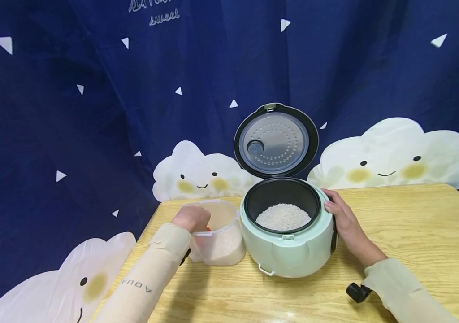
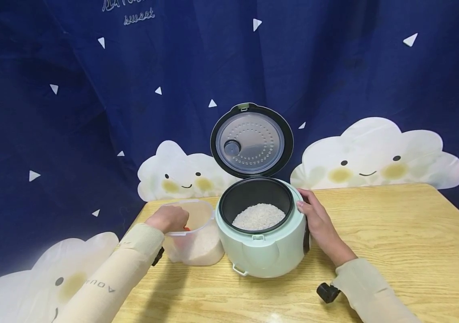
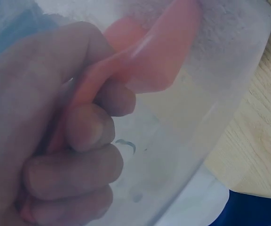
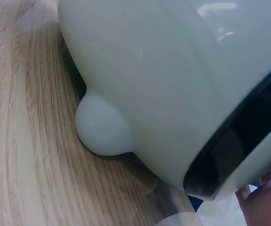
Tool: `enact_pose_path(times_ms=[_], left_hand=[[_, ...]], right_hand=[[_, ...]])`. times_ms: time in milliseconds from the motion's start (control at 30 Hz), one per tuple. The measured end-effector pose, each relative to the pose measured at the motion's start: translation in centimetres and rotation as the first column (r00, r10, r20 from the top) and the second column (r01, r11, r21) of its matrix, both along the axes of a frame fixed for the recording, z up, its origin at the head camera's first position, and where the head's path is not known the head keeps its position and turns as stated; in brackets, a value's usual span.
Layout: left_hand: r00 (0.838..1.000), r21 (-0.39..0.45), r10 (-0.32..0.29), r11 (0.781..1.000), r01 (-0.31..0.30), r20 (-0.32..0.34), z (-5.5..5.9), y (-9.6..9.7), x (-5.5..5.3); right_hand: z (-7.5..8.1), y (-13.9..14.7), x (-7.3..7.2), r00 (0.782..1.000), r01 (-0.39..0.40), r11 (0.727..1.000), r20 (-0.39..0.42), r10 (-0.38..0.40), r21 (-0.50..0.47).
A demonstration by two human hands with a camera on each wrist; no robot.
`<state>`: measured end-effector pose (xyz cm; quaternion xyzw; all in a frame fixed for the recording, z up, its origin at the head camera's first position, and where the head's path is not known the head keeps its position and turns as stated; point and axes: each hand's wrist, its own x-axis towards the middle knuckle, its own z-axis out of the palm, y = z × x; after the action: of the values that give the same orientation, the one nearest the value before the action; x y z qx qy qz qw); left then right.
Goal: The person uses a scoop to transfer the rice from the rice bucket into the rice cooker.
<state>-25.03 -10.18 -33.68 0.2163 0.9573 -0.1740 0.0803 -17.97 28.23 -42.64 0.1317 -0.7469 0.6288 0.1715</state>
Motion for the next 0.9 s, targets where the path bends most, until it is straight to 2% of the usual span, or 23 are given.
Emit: enact_pose_path(times_ms=[300,500,900], left_hand=[[0.999,0.021,0.033,0.999,-0.034,0.028,-0.13,-0.06,0.05],[0.999,0.033,0.031,0.999,-0.033,0.040,0.04,-0.03,-0.03],[0.997,0.055,0.031,0.998,-0.035,0.072,-0.14,-0.24,-0.16]], right_hand=[[-0.11,0.04,-0.01,1.000,0.004,1.000,0.016,-0.004,0.013],[-0.01,0.11,-0.03,1.000,0.011,1.000,0.006,-0.011,0.017],[-0.08,0.19,-0.04,0.999,0.008,0.999,0.036,-0.009,0.033]])
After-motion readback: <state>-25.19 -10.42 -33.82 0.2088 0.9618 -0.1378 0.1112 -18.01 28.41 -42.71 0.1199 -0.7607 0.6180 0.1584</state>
